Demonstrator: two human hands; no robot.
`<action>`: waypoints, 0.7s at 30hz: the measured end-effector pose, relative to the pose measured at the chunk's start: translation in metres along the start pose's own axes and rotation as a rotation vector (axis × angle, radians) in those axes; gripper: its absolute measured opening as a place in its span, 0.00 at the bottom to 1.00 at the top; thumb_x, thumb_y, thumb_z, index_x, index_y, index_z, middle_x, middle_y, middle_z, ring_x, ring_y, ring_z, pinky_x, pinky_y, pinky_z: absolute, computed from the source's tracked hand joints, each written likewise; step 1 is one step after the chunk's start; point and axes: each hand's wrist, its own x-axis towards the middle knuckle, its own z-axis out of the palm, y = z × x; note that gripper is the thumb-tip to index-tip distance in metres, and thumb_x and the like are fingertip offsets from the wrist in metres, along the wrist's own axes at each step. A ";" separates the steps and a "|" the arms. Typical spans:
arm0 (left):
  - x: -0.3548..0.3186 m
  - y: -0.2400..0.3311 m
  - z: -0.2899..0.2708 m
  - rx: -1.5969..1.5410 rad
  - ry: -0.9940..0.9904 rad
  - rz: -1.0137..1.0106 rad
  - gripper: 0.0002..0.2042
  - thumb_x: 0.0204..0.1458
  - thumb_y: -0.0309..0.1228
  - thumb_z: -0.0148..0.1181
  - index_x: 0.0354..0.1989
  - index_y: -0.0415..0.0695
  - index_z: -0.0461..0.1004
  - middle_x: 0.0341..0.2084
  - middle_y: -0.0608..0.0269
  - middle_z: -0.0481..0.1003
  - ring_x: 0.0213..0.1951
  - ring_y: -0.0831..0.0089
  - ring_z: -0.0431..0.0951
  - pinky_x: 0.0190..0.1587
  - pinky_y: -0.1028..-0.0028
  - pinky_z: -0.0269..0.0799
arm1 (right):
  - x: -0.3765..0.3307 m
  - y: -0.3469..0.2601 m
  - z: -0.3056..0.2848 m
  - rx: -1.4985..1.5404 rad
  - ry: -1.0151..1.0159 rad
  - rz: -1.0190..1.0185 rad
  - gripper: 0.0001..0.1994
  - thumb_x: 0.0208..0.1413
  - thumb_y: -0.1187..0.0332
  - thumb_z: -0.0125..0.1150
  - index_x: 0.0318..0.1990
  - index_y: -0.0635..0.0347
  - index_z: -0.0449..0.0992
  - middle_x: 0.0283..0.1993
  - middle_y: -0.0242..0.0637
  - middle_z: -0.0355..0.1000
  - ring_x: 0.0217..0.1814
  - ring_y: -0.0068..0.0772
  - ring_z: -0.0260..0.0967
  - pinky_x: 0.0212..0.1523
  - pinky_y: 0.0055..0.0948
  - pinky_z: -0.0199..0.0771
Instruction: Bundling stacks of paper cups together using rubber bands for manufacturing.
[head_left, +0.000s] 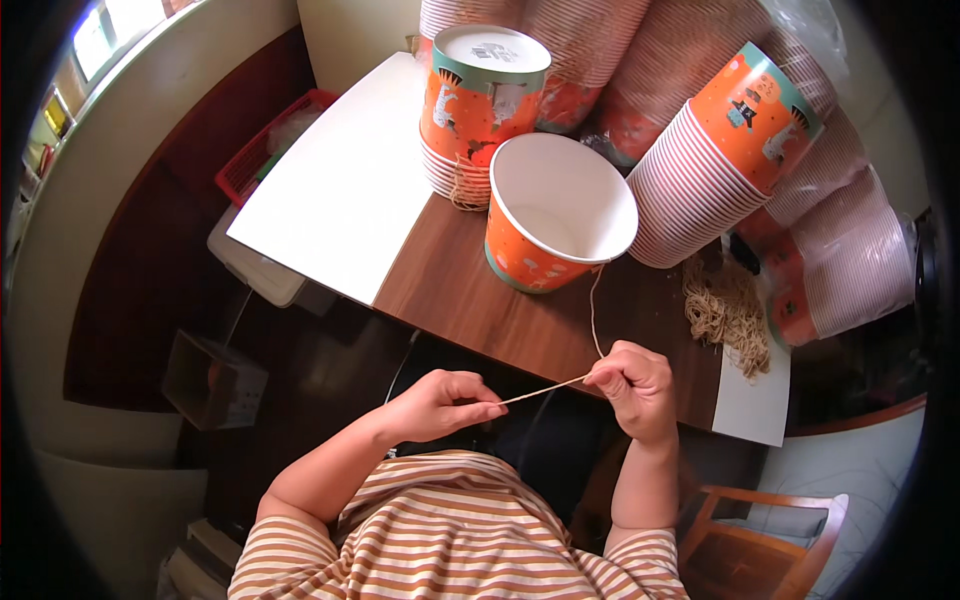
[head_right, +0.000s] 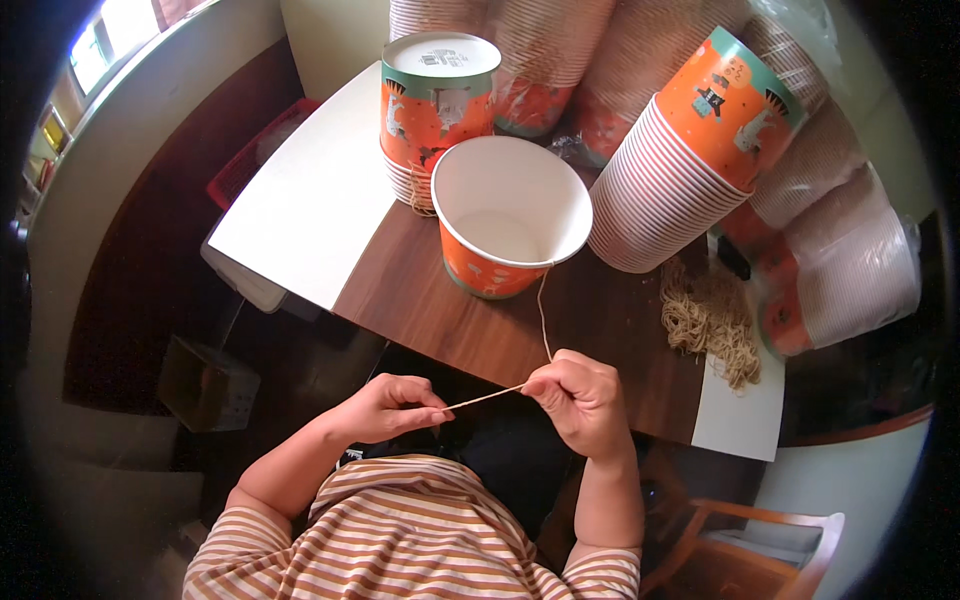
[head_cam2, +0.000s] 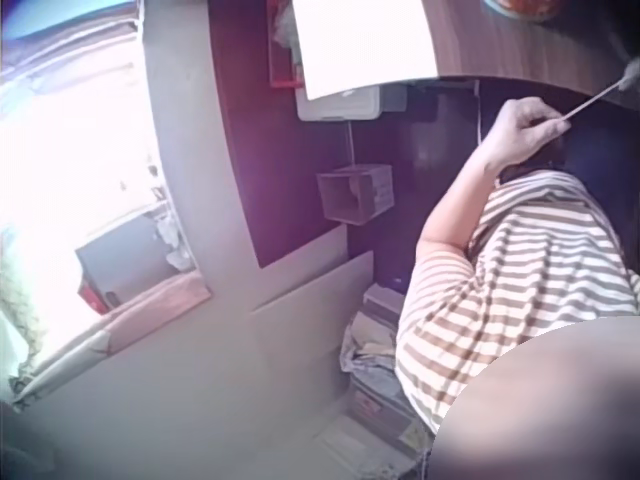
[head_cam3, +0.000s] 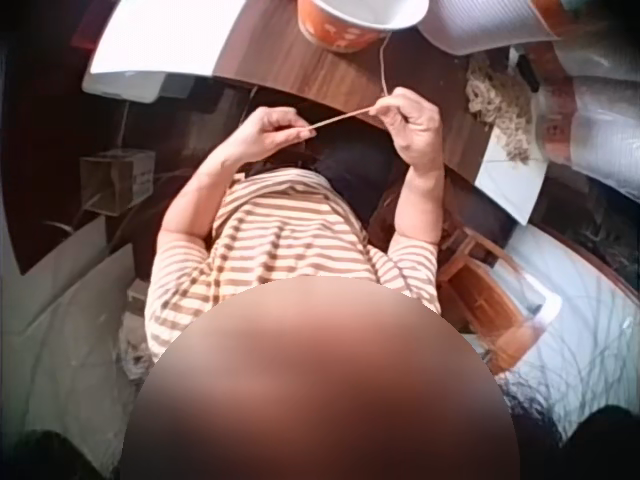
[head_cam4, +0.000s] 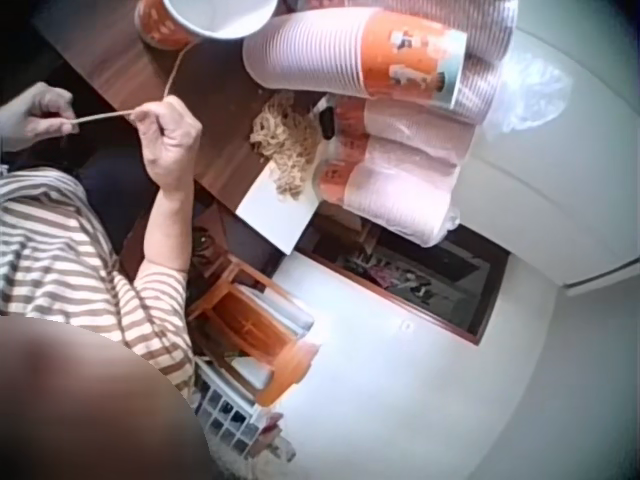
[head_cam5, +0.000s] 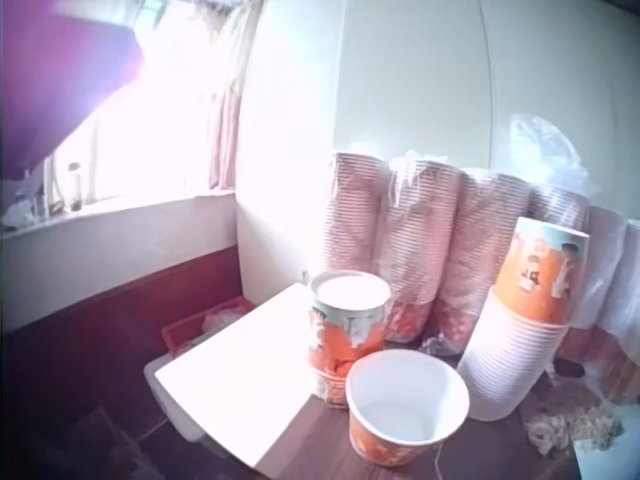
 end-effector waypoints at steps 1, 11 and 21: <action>-0.004 -0.003 -0.004 0.020 0.002 -0.028 0.08 0.54 0.30 0.60 0.35 0.39 0.79 0.26 0.63 0.76 0.31 0.75 0.75 0.35 0.77 0.70 | -0.002 0.001 -0.001 0.001 0.004 0.003 0.09 0.54 0.69 0.62 0.25 0.64 0.75 0.20 0.35 0.68 0.20 0.23 0.62 0.22 0.21 0.59; -0.016 -0.005 -0.007 -0.288 0.035 -0.210 0.09 0.56 0.31 0.58 0.33 0.37 0.78 0.27 0.68 0.77 0.31 0.85 0.73 0.34 0.81 0.69 | -0.004 -0.023 -0.003 -0.548 -0.132 0.048 0.11 0.37 0.67 0.69 0.28 0.61 0.77 0.33 0.38 0.71 0.38 0.40 0.67 0.45 0.39 0.64; 0.001 0.018 0.000 -0.357 0.006 -0.241 0.10 0.56 0.32 0.58 0.32 0.37 0.78 0.20 0.73 0.72 0.25 0.88 0.65 0.26 0.82 0.62 | -0.009 -0.015 0.061 0.154 -0.321 0.243 0.20 0.48 0.78 0.62 0.50 0.64 0.71 0.41 0.39 0.72 0.36 0.28 0.73 0.35 0.25 0.73</action>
